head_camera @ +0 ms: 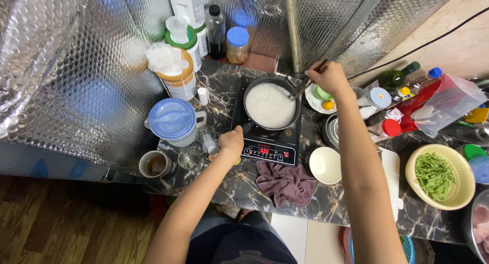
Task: The person stirs a white, viscous mixture in a pot on an induction cooktop using chopsticks. The person maintains a consistent stirring motion throughout the clip.
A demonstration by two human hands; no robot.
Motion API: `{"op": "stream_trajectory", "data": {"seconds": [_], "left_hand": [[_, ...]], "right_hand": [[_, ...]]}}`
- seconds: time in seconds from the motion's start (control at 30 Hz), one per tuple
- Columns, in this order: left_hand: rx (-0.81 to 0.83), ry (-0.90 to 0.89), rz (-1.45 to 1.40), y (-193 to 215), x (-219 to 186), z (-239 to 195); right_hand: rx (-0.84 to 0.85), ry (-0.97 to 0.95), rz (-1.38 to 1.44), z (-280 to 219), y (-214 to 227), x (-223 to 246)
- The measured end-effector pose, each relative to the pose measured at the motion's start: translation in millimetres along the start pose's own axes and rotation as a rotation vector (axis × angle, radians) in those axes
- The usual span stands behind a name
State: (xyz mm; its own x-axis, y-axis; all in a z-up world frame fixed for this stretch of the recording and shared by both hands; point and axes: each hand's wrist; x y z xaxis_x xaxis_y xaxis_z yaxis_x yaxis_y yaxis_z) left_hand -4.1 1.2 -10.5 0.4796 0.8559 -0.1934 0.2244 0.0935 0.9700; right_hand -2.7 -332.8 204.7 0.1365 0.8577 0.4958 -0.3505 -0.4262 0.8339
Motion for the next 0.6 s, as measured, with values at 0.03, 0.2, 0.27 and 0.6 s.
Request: {"op": "stream_trajectory", "data": {"seconds": [0.03, 0.2, 0.27, 0.6], "left_hand": [[0.000, -0.003, 0.007, -1, 0, 0], [0.012, -0.017, 0.021, 3, 0, 0], [0.029, -0.010, 0.011, 6, 0, -1], [0.045, 0.007, 0.011, 9, 0, 2]], "right_hand": [[0.029, -0.056, 0.013, -8, 7, -3], [0.130, -0.164, 0.120, -59, 10, 11], [0.172, -0.122, 0.342, -75, -4, 24], [-0.052, 0.096, 0.304, -82, -50, 42]]}}
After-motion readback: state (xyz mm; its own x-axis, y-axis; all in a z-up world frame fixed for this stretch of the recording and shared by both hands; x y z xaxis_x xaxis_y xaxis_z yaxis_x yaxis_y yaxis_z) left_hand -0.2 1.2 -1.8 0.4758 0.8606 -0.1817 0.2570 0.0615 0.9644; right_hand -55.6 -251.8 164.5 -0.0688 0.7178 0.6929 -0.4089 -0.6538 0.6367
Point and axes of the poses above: each hand's wrist, its own z-axis towards the middle knuckle, its own y-axis out of the back of the hand, x = y × z, and after that the axes turned 5 degrees about -x, right-handed
